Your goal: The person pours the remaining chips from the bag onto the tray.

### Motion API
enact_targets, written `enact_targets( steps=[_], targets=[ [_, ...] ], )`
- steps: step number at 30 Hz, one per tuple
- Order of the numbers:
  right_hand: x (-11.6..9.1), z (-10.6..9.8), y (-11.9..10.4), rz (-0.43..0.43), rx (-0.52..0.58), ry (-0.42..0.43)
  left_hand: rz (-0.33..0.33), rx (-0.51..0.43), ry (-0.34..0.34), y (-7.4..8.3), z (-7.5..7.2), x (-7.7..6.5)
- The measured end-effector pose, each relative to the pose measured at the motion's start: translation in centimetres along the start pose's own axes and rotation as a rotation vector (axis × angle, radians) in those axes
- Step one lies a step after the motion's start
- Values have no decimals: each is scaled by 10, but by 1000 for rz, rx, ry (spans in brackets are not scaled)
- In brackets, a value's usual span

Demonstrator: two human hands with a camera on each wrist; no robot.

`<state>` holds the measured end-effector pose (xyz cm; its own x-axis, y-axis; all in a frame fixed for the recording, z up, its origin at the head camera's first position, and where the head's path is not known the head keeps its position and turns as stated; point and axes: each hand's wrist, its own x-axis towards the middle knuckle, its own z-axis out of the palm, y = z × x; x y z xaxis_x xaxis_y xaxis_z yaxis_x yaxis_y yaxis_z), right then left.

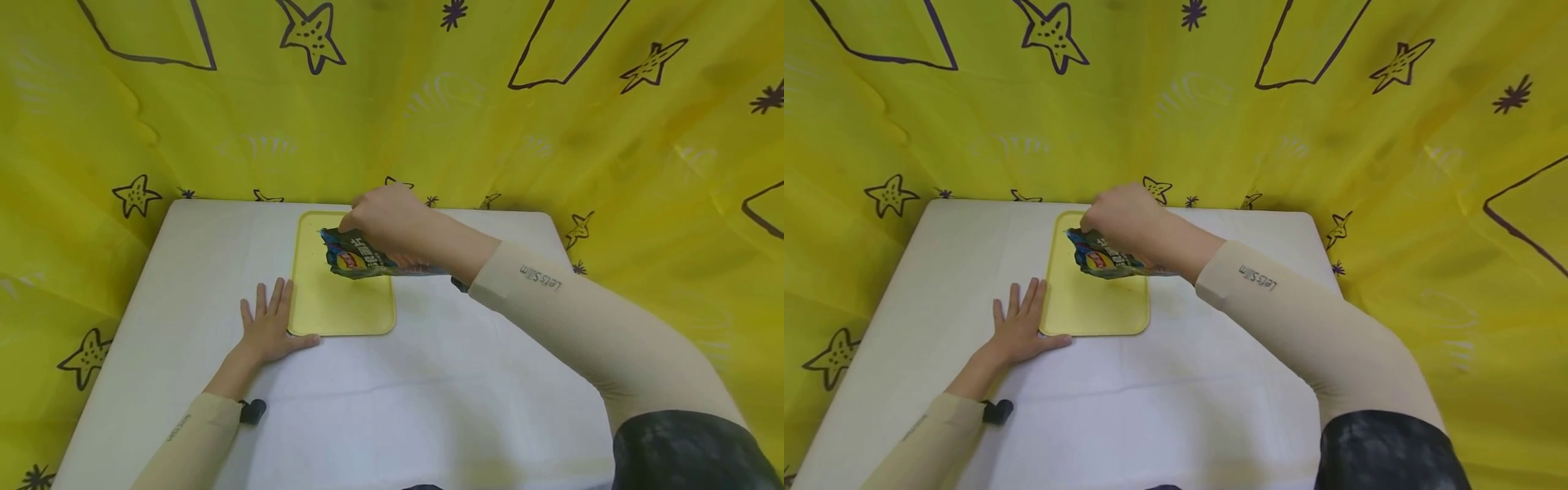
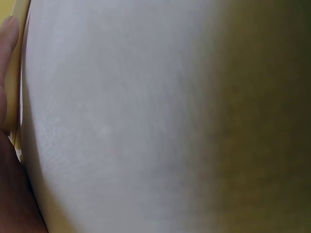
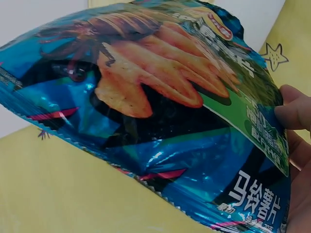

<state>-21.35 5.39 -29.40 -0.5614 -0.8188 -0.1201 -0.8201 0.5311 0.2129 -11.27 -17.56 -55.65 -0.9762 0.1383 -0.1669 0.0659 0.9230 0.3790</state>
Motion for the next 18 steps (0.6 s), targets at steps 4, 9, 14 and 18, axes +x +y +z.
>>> enact_targets(
  steps=[4,9,14,18],
  targets=[
    [3,-4,-3,12,15,-36,4,4,4,-2,0,0],
    [3,-5,-4,21,51,-45,-4,12,-11,-2,1,0],
    [3,-3,-4,19,55,-62,-8,8,-1,-2,0,-1],
    [3,0,-5,13,57,-63,-9,8,7,-1,0,0]
  ],
)
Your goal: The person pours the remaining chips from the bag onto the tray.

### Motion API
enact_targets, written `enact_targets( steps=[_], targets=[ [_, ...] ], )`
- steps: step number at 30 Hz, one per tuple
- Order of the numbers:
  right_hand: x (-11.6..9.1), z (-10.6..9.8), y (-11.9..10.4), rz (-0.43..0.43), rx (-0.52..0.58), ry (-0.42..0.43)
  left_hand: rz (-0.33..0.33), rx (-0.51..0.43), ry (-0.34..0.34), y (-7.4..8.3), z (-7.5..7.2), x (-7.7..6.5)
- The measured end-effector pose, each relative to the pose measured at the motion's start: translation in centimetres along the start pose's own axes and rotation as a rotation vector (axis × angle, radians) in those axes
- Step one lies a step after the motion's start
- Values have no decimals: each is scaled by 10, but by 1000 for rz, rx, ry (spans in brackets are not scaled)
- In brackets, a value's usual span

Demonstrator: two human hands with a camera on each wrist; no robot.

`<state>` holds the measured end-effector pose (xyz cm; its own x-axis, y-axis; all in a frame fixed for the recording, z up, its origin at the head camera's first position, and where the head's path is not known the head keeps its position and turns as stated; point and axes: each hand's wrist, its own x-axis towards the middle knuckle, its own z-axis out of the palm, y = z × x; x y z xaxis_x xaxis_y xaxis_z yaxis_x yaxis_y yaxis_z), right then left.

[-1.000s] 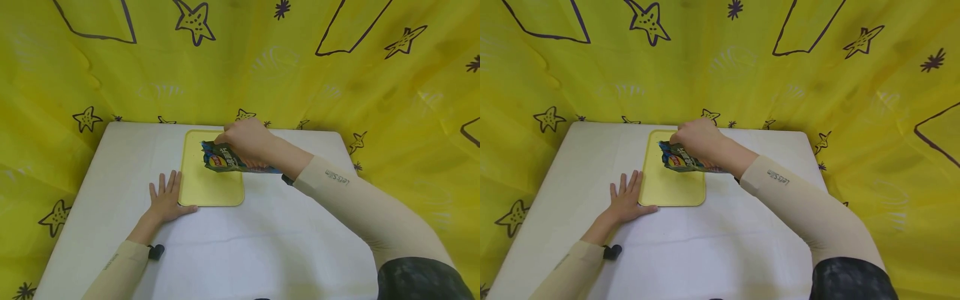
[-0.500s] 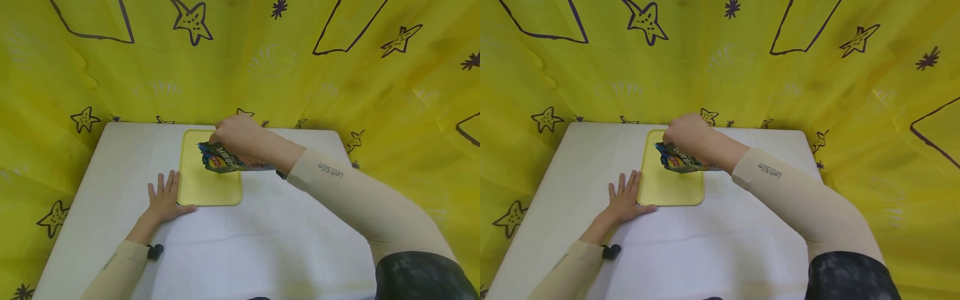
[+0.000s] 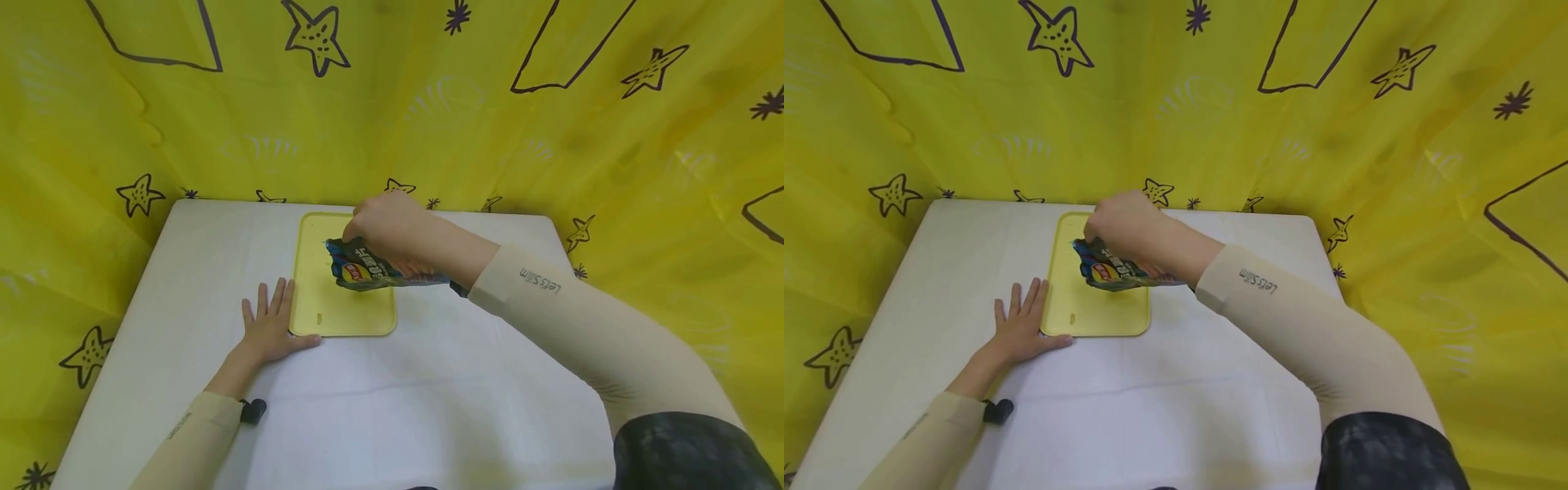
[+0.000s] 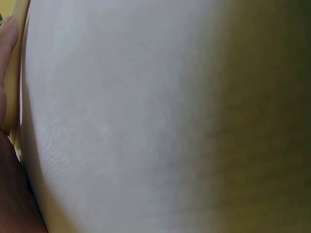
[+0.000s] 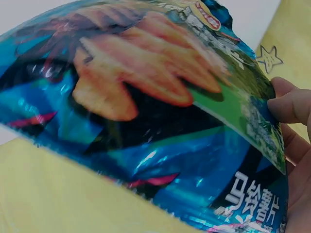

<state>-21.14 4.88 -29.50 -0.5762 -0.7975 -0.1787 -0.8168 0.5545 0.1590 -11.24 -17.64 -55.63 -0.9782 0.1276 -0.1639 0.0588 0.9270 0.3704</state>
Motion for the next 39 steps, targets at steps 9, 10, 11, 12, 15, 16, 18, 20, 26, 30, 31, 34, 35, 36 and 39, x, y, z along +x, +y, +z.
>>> enact_targets(
  steps=[9,10,11,12,15,16,18,20,26,30,31,34,35,36,39],
  targets=[
    [1,-2,1,16,-5,-13,2,7,18,-3,3,1],
    [1,-2,1,18,-6,-21,-1,9,17,-3,3,2],
    [2,-2,1,17,-6,-28,1,8,15,-3,3,2],
    [2,-2,1,14,-6,-35,-1,10,14,-3,3,2],
    [2,0,1,-17,-2,-54,-1,12,7,-4,4,3],
    [1,1,1,-36,-3,-62,-2,9,4,-4,4,3],
    [1,2,0,-68,-5,-65,-3,11,-3,-4,5,3],
    [1,3,-1,-100,-22,-64,-4,13,-9,-5,5,3],
    [2,2,-2,-118,-62,-49,-6,11,-12,-5,4,3],
    [3,-1,-2,-117,-62,-60,-7,5,-10,-3,3,3],
    [3,-1,-2,-115,-57,-65,-7,8,-9,-3,3,3],
    [4,-3,-2,-110,-70,-77,-11,9,0,-3,3,3],
    [4,-3,-2,-113,-77,-82,-9,9,2,-3,3,3],
    [4,-4,-2,-121,-79,-85,-8,9,2,-3,3,2],
    [6,-5,-3,-147,-101,-89,-8,16,-1,-4,2,1]
  ],
)
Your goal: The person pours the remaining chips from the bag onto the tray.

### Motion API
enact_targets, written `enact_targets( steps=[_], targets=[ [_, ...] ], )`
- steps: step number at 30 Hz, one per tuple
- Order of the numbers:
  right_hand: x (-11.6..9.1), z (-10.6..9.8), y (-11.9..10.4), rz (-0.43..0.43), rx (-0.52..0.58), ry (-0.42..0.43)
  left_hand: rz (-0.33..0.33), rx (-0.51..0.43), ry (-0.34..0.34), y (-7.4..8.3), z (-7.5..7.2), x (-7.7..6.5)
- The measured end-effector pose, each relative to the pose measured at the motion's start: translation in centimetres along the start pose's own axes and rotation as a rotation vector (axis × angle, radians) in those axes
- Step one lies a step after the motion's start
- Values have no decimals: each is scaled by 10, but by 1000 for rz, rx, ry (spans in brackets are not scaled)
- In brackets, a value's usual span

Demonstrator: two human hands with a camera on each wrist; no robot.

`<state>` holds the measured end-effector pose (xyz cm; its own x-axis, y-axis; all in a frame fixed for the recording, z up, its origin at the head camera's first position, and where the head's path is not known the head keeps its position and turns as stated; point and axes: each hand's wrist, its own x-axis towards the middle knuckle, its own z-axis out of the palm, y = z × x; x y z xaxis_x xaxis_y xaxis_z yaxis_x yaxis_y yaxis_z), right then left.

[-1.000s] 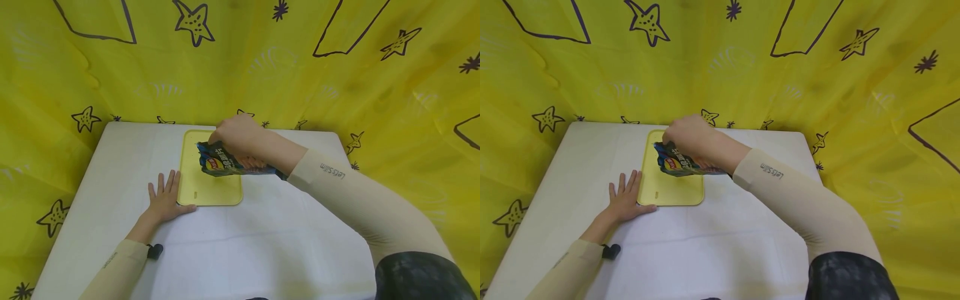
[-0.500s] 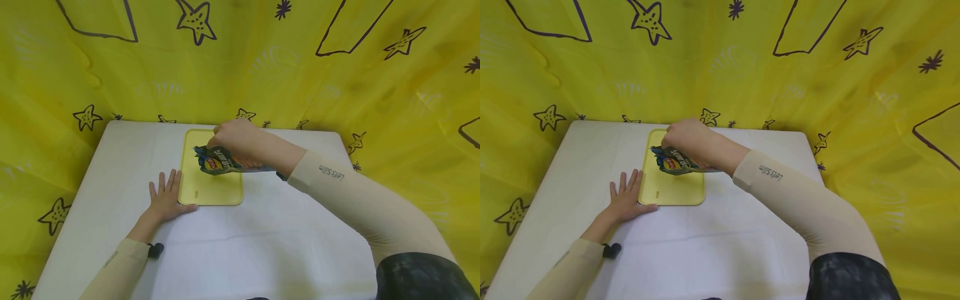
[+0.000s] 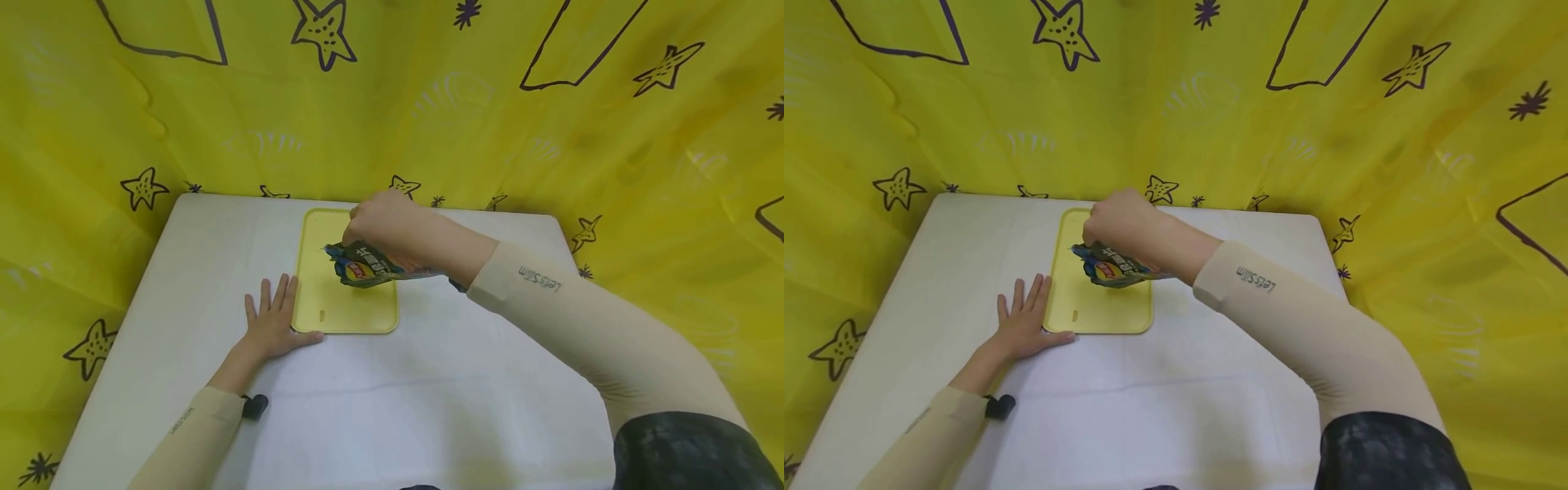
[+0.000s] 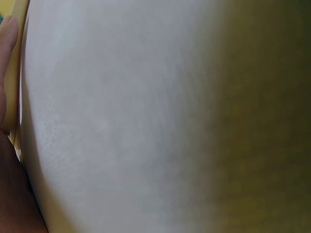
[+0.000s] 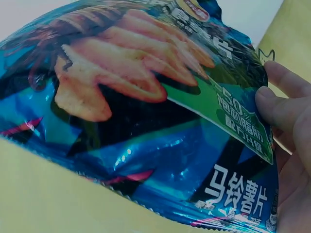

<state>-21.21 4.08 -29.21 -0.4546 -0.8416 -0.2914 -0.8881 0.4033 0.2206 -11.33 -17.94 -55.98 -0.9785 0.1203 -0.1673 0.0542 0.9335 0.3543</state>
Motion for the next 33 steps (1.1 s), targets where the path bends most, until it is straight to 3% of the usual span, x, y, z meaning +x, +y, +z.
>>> enact_targets(
  steps=[18,33],
  targets=[
    [4,-11,-7,2,-56,-38,3,-14,-4,-2,3,1],
    [1,-4,-7,-2,-62,15,27,0,-12,-2,-2,0]
  ],
)
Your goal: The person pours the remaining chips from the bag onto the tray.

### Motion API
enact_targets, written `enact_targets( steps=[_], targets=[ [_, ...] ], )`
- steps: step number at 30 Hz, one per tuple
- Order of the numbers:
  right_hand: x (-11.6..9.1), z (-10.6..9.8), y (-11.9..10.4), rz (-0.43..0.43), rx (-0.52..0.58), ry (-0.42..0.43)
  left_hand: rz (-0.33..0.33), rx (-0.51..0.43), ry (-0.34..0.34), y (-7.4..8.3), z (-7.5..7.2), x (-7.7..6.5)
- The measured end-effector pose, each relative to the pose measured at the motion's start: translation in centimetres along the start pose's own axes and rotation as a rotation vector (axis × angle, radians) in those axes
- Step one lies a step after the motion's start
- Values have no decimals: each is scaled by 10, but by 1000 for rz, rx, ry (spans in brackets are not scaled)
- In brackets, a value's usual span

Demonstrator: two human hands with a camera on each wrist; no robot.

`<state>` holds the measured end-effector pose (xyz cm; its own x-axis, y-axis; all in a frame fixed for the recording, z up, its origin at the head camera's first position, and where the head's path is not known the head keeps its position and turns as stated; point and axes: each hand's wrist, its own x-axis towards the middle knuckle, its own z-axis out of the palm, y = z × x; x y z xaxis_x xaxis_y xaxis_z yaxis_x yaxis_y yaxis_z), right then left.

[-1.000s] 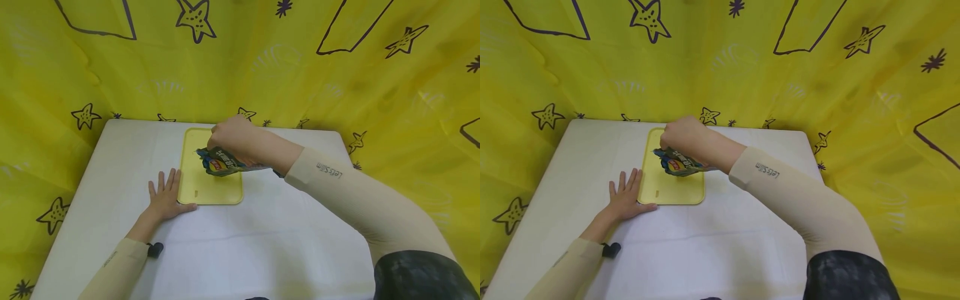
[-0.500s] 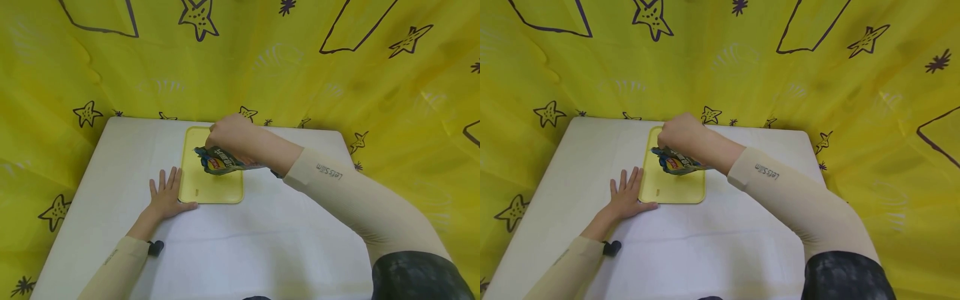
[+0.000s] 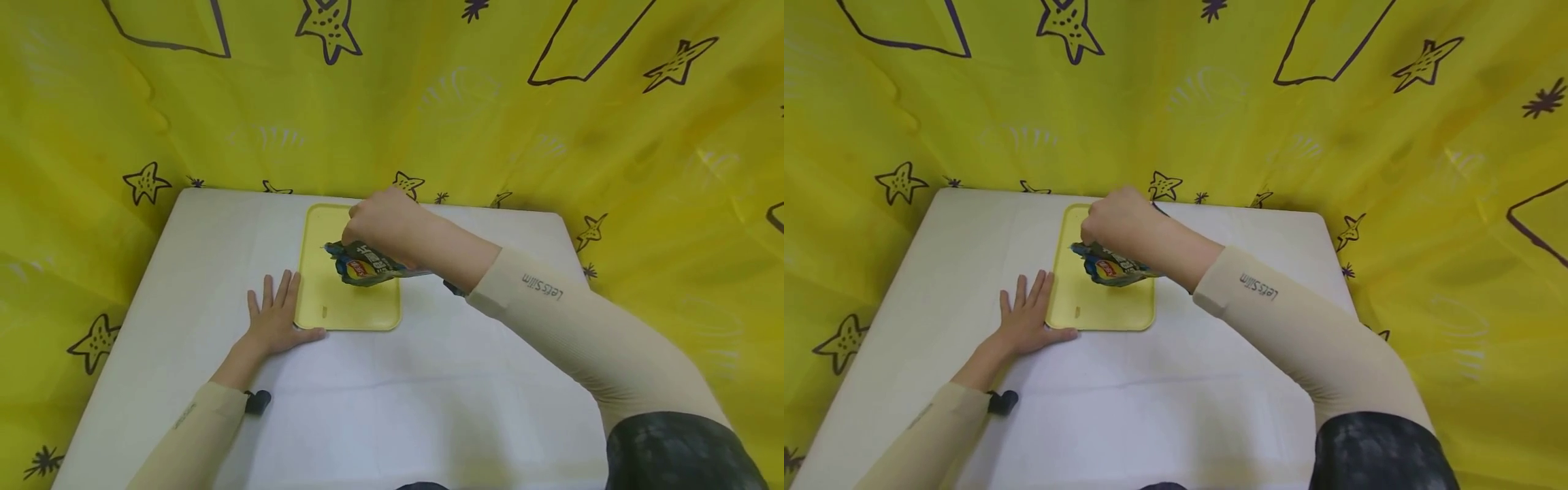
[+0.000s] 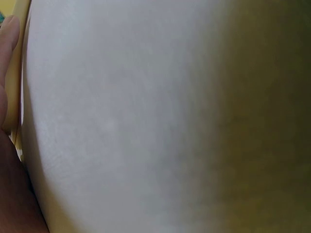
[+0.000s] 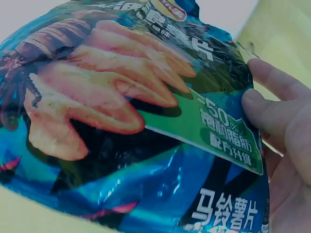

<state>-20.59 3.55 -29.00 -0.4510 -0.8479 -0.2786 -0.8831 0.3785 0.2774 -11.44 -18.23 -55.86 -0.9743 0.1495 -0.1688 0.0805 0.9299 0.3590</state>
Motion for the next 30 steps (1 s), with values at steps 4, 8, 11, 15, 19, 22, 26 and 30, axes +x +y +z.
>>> enact_targets(
  steps=[4,8,11,15,19,22,26,30],
  targets=[
    [0,1,-3,-15,-20,-12,-9,4,2,1,2,-1],
    [-3,3,-5,-22,-42,-42,1,-8,0,3,7,1],
    [-6,6,-5,-14,-45,-47,11,-10,-6,5,9,3],
    [-8,8,-6,-16,-37,-19,2,7,-7,6,9,4],
    [-7,9,-5,-25,-30,-22,2,0,-19,8,6,4],
    [-6,10,-5,-28,-6,-16,3,0,-18,8,3,3],
    [-4,9,-4,-34,22,13,-2,6,-17,6,-1,2],
    [-2,7,-5,-49,23,23,-11,-1,-20,3,-3,1]
  ],
)
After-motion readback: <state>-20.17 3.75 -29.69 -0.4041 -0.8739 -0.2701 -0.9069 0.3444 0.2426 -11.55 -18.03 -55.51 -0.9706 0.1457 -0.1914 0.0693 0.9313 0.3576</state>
